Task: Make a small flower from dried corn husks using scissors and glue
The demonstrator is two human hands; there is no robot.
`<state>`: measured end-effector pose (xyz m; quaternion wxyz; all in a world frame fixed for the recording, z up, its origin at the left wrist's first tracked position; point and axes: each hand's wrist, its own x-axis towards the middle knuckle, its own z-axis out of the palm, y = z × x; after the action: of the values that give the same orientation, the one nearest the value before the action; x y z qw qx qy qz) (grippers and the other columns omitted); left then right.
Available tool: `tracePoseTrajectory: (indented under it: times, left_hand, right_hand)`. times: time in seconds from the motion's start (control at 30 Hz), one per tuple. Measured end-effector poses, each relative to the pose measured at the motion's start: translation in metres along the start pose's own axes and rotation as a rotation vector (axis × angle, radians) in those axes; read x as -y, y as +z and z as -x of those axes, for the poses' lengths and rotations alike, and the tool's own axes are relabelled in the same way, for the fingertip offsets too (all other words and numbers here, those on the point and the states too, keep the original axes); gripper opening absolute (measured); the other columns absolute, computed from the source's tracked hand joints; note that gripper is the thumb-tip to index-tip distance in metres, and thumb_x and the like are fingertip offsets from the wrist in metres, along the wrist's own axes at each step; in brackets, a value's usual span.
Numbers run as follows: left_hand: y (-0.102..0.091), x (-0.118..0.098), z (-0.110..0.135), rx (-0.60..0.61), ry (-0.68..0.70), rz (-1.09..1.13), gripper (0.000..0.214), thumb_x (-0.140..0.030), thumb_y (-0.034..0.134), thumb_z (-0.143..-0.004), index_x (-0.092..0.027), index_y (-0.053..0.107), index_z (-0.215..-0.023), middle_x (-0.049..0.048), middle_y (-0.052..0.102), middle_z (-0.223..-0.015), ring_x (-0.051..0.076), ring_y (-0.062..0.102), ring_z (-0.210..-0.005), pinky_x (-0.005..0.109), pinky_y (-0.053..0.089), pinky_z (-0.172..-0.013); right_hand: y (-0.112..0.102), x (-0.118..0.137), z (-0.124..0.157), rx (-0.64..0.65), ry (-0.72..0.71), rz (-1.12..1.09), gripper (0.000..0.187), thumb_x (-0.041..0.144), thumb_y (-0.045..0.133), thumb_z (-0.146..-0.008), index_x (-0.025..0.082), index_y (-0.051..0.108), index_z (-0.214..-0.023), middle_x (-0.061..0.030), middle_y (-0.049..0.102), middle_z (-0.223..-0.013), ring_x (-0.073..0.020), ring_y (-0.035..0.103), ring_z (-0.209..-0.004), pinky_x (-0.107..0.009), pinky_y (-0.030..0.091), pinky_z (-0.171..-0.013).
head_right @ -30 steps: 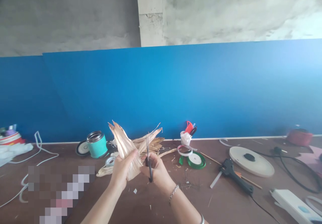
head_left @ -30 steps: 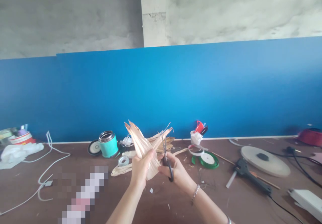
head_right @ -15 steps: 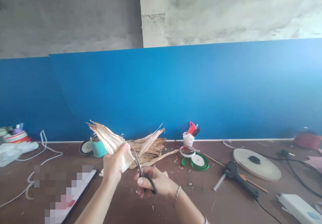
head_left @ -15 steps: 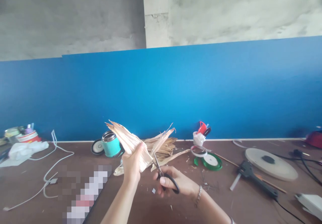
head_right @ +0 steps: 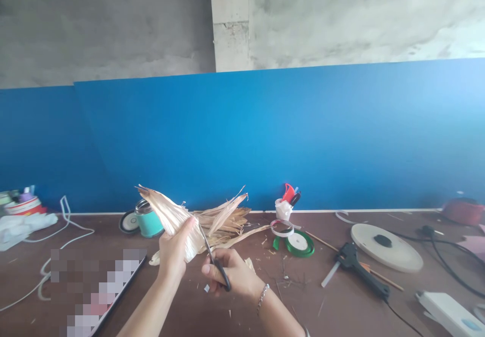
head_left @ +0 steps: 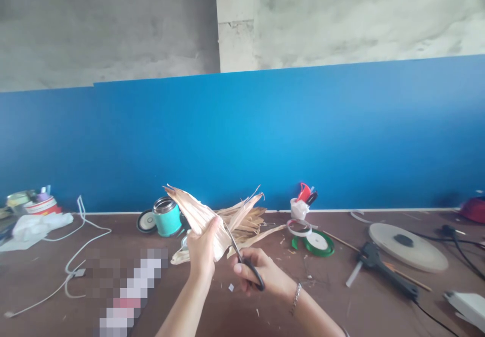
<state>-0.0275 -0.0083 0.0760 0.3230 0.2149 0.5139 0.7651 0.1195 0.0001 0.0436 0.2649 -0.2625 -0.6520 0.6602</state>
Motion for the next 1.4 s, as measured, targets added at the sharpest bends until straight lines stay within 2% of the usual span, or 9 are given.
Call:
tracePoseTrajectory:
  times: [0.2, 0.53, 0.83, 0.93, 1.1, 1.17, 1.27, 1.33, 1.4]
  left_hand:
    - [0.001, -0.008, 0.001, 0.004, -0.053, 0.029, 0.040, -0.027, 0.082, -0.054, -0.008, 0.070, -0.087, 0.0118, 0.073, -0.084, 0.026, 0.069, -0.080, 0.032, 0.054, -0.068]
    - [0.001, -0.016, 0.003, 0.046, -0.123, 0.071, 0.033, -0.023, 0.082, -0.053, -0.008, 0.071, -0.080, 0.0092, 0.073, -0.075, 0.023, 0.069, -0.071, 0.029, 0.053, -0.061]
    - [-0.002, -0.017, -0.001, 0.119, -0.136, 0.063, 0.033, -0.026, 0.082, -0.051, -0.008, 0.072, -0.077, 0.0083, 0.073, -0.069, 0.023, 0.069, -0.069, 0.028, 0.053, -0.059]
    - [-0.001, -0.013, -0.003, 0.094, -0.126, 0.092, 0.034, -0.026, 0.082, -0.052, -0.008, 0.072, -0.079, 0.0086, 0.073, -0.070, 0.024, 0.069, -0.068, 0.030, 0.054, -0.059]
    - [-0.001, -0.009, -0.004, 0.068, -0.128, 0.160, 0.033, -0.026, 0.081, -0.054, -0.009, 0.071, -0.080, 0.0083, 0.073, -0.071, 0.022, 0.069, -0.068, 0.029, 0.054, -0.061]
    - [0.000, -0.008, -0.002, 0.086, -0.128, 0.164, 0.032, -0.027, 0.081, -0.055, -0.009, 0.070, -0.079, 0.0070, 0.072, -0.070, 0.021, 0.069, -0.066, 0.027, 0.054, -0.059]
    - [0.002, -0.002, 0.005, 0.117, -0.154, 0.120, 0.031, -0.030, 0.081, -0.056, -0.010, 0.068, -0.076, 0.0043, 0.070, -0.063, 0.019, 0.066, -0.056, 0.026, 0.052, -0.052]
    - [0.004, 0.004, 0.012, 0.171, -0.205, 0.071, 0.032, -0.034, 0.080, -0.056, -0.010, 0.067, -0.073, 0.0042, 0.068, -0.057, 0.020, 0.064, -0.050, 0.028, 0.051, -0.046]
    - [0.006, 0.008, 0.017, 0.247, -0.238, 0.050, 0.036, -0.036, 0.080, -0.056, -0.009, 0.068, -0.078, 0.0072, 0.070, -0.061, 0.023, 0.066, -0.053, 0.031, 0.052, -0.048]
  right_hand:
    - [0.000, 0.000, -0.002, -0.052, 0.019, -0.020, 0.046, 0.055, 0.073, -0.061, 0.015, 0.055, -0.074, 0.0085, 0.046, -0.043, -0.0052, 0.043, -0.035, -0.014, 0.032, -0.033]
    - [-0.007, -0.007, -0.004, -0.066, -0.011, -0.055, 0.040, 0.046, 0.077, -0.059, 0.015, 0.056, -0.072, 0.0106, 0.041, -0.043, -0.0028, 0.037, -0.033, -0.013, 0.030, -0.029]
    - [-0.009, 0.003, 0.000, -0.072, 0.013, 0.015, 0.040, 0.047, 0.077, -0.058, 0.015, 0.057, -0.072, 0.0093, 0.044, -0.047, -0.0033, 0.039, -0.035, -0.014, 0.032, -0.030]
    - [-0.008, 0.008, 0.002, -0.041, 0.032, -0.011, 0.043, 0.050, 0.076, -0.058, 0.015, 0.056, -0.071, 0.0087, 0.046, -0.046, -0.0048, 0.043, -0.035, -0.015, 0.034, -0.032]
    - [-0.003, 0.012, 0.004, 0.018, 0.072, -0.044, 0.045, 0.055, 0.072, -0.060, 0.016, 0.054, -0.073, 0.0077, 0.049, -0.043, -0.0060, 0.046, -0.037, -0.014, 0.029, -0.034]
    - [0.000, 0.011, 0.003, -0.026, 0.047, -0.078, 0.045, 0.055, 0.071, -0.062, 0.016, 0.054, -0.077, 0.0063, 0.052, -0.047, -0.0063, 0.046, -0.038, -0.015, 0.028, -0.036]
    - [0.005, 0.010, 0.001, -0.207, -0.059, -0.200, 0.042, 0.049, 0.071, -0.066, 0.017, 0.052, -0.084, 0.0026, 0.058, -0.059, -0.0081, 0.050, -0.050, -0.016, 0.030, -0.042]
    - [0.005, 0.010, 0.000, -0.323, -0.099, -0.274, 0.041, 0.043, 0.073, -0.065, 0.018, 0.051, -0.088, 0.0029, 0.058, -0.064, -0.0087, 0.049, -0.056, -0.017, 0.032, -0.047]
    - [0.003, 0.011, 0.000, -0.391, -0.105, -0.297, 0.041, 0.038, 0.076, -0.061, 0.018, 0.051, -0.087, 0.0052, 0.053, -0.062, -0.0074, 0.043, -0.053, -0.018, 0.030, -0.048]
